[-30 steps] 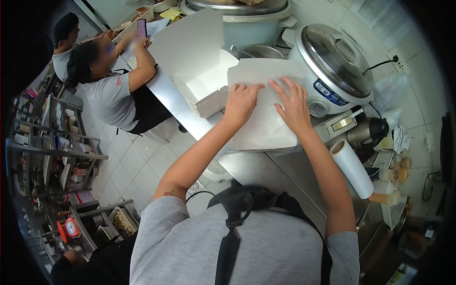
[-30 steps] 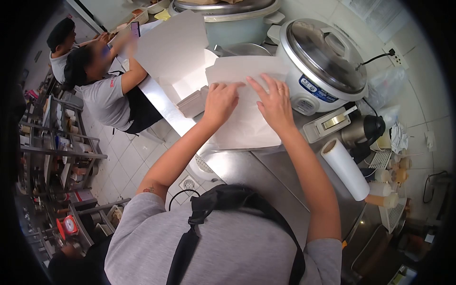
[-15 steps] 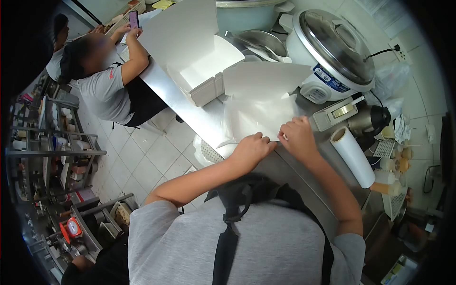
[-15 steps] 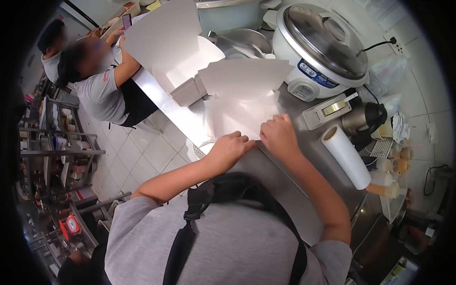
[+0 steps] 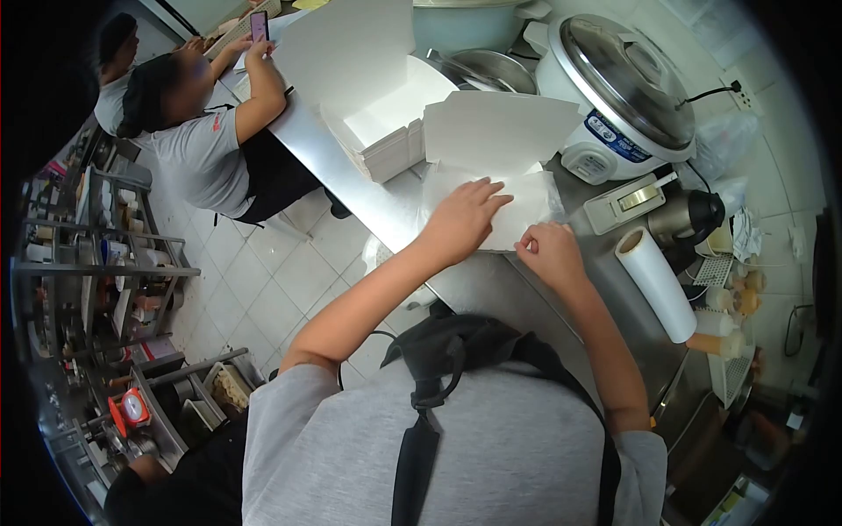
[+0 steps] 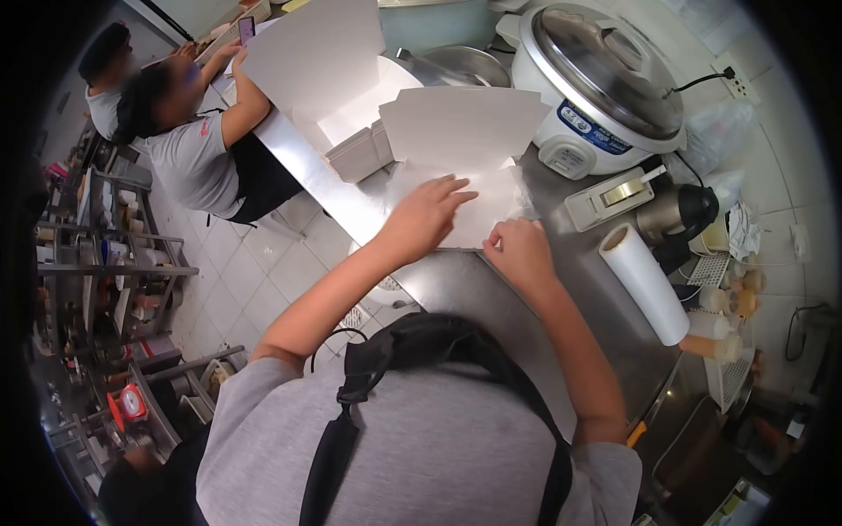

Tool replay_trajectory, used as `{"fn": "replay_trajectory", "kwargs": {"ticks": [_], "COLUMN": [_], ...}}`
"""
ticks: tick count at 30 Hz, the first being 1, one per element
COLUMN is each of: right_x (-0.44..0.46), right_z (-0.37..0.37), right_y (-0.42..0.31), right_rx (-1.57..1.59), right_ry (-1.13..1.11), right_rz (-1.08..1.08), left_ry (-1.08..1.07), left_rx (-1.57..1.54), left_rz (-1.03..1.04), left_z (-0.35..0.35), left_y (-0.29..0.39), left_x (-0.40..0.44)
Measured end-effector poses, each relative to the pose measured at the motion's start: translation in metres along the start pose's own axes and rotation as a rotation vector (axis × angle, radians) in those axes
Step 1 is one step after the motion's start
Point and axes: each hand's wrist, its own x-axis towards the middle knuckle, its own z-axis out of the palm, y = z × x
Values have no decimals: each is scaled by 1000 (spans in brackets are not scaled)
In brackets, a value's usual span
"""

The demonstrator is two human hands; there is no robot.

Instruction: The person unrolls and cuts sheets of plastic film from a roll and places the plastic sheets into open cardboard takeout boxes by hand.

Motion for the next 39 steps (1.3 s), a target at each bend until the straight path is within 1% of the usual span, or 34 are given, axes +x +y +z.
{"fn": "replay_trajectory", "kwargs": {"ticks": [2,3,4,5,8,11,13,14,16,19,22,25,28,29,31,32,35,38,39], "right_x": [0,0,0,0,4,20,36,45,57,65,60,48,37,35,33,32,34,38,39], "right_z": [1,-3,-6,-9,-35,-43,-44,-43,-30,-16,-11,-13,-9,-6,-1,2,4,-5,-8], "right_y": [3,3,2,1,-19,-35,-30,-27,-2,24,41,49,59,64,73,78,84,82,78], "right_rx": [-24,-24,-22,-19,16,-4,-85,-122,-108,-83,-45,49,198,251,313,343,494,647,682], "right_ry": [-38,-73,-108,-144,-201,168,420,541,456,299,171,131,85,64,67,71,111,14,5], "right_rz": [31,77,124,173,189,70,-4,-39,72,253,399,515,605,629,592,575,542,482,492], "left_ry": [-126,-186,-414,-413,-426,-462,-523,-546,-593,-439,-31,401,313,288,237,290,247,189,173], "left_rx": [201,302,338,346,358,337,297,324,376,301,340,209,-204,-227,-276,-268,23,-54,-93], "left_rz": [42,66,32,32,34,17,-32,-27,-10,-54,-191,-462,-800,-729,-581,-539,-285,-348,-375], "left_z": [40,46,50,55,71,62,53,54,56,48,20,-7,-25,-23,-19,-14,-7,10,14], "left_y": [-9,-7,-6,-5,-10,-9,-5,-6,-6,1,20,17,5,2,-2,4,17,28,31], "left_x": [4,8,11,11,9,17,18,16,15,8,0,-15,-21,-21,-22,-22,-21,-25,-26]}}
